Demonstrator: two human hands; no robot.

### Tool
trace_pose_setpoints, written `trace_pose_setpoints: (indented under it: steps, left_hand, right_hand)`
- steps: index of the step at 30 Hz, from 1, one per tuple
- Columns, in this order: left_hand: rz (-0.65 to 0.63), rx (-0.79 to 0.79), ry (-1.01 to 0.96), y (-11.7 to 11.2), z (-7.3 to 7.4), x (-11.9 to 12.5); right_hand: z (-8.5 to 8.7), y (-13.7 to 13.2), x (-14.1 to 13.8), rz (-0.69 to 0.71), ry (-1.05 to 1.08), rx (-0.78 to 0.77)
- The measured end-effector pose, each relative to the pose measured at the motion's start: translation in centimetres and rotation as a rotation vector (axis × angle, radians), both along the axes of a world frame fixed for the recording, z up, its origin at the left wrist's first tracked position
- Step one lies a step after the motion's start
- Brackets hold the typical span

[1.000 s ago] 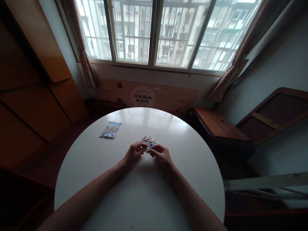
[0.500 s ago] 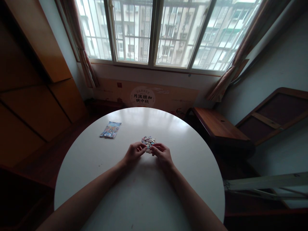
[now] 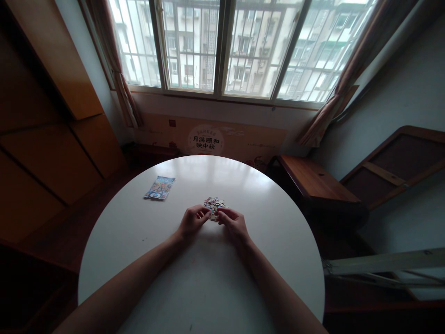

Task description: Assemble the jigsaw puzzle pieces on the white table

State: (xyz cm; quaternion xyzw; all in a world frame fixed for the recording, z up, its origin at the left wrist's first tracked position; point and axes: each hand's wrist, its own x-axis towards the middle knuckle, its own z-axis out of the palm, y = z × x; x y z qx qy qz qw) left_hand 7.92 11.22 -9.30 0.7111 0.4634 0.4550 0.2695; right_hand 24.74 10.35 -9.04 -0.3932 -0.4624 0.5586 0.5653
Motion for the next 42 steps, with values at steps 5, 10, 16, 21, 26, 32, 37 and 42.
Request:
trace_pose_setpoints:
  steps: [5,10,16,21,26,32,37,42]
  left_hand:
    - [0.064,0.034,0.0,0.14,-0.44,-0.17]
    - [0.067,0.055,0.015,0.06,-0.27,-0.21]
    - [0.049,0.059,0.013,-0.13,0.14,-0.06]
    - [0.009,0.067,0.016,-0.2,0.12,-0.03]
    - [0.003,0.06,0.019,-0.16,-0.1,-0.06]
    - [0.002,0.071,0.018,-0.21,0.1,-0.1]
    - [-0.026,0.091,-0.011,-0.29,0.34,-0.11]
    - [-0.039,0.095,-0.026,-0.35,0.33,-0.11]
  right_hand:
    - [0.06,-0.09,-0.2,0.002,-0.028,0.03]
    - [0.01,-0.07,-0.22,0.021,-0.053,0.029]
    - [-0.48,0.13,-0.06,0.045,-0.058,0.024]
    - [-0.67,0.19,0.03,0.068,-0.058,0.026]
    - [-0.69,0.21,0.11,0.083,-0.053,0.021]
    - [-0.4,0.12,0.15,0.085,-0.067,0.026]
    - [0.12,-0.03,0.03,0.072,-0.052,0.004]
    - [0.17,-0.07,0.0,0.072,-0.045,-0.003]
